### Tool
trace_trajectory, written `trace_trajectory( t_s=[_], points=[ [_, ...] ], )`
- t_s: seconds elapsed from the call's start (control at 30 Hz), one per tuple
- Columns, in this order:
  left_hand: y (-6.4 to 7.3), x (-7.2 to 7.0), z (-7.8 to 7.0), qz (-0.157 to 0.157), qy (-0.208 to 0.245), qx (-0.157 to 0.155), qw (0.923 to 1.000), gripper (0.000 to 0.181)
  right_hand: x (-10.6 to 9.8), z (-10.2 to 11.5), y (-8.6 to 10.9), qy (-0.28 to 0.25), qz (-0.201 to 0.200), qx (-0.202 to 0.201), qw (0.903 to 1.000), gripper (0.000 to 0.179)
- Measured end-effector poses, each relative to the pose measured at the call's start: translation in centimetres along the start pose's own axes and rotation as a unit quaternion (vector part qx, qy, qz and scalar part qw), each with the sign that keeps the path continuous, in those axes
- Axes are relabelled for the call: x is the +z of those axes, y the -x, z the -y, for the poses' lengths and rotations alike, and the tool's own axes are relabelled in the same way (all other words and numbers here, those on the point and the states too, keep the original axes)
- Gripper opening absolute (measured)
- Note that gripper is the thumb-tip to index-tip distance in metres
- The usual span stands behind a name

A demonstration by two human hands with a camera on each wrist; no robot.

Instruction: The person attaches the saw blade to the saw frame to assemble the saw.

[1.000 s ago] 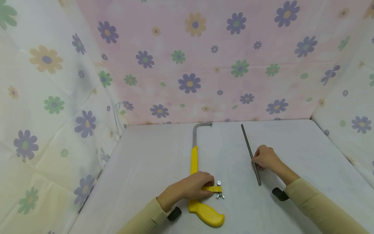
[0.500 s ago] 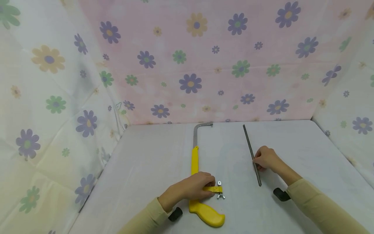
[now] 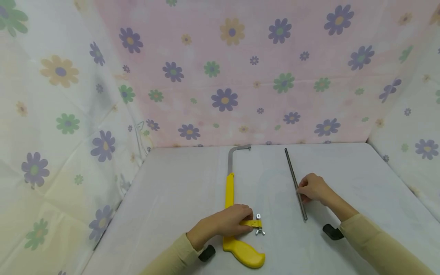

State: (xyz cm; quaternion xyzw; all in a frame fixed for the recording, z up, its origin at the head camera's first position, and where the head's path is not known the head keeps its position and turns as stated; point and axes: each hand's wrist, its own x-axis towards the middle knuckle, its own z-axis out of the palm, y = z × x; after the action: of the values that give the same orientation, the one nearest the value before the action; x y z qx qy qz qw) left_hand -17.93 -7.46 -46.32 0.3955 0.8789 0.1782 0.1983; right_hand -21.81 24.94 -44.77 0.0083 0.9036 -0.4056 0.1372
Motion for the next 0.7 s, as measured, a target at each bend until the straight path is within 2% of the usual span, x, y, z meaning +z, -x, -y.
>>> trace_trajectory(
  t_s=[0.37, 0.7],
  points=[
    [0.2, 0.1, 0.0, 0.001, 0.016, 0.005, 0.9999, 0.019, 1.2, 0.7, 0.1, -0.031, 0.028, -0.019, 0.9989, 0.011],
    [0.4, -0.1, -0.1, 0.014, 0.025, -0.005, 0.9996, 0.017, 2.4, 1.6, -0.4, -0.065, 0.066, -0.054, 0.9942, 0.014]
  ],
)
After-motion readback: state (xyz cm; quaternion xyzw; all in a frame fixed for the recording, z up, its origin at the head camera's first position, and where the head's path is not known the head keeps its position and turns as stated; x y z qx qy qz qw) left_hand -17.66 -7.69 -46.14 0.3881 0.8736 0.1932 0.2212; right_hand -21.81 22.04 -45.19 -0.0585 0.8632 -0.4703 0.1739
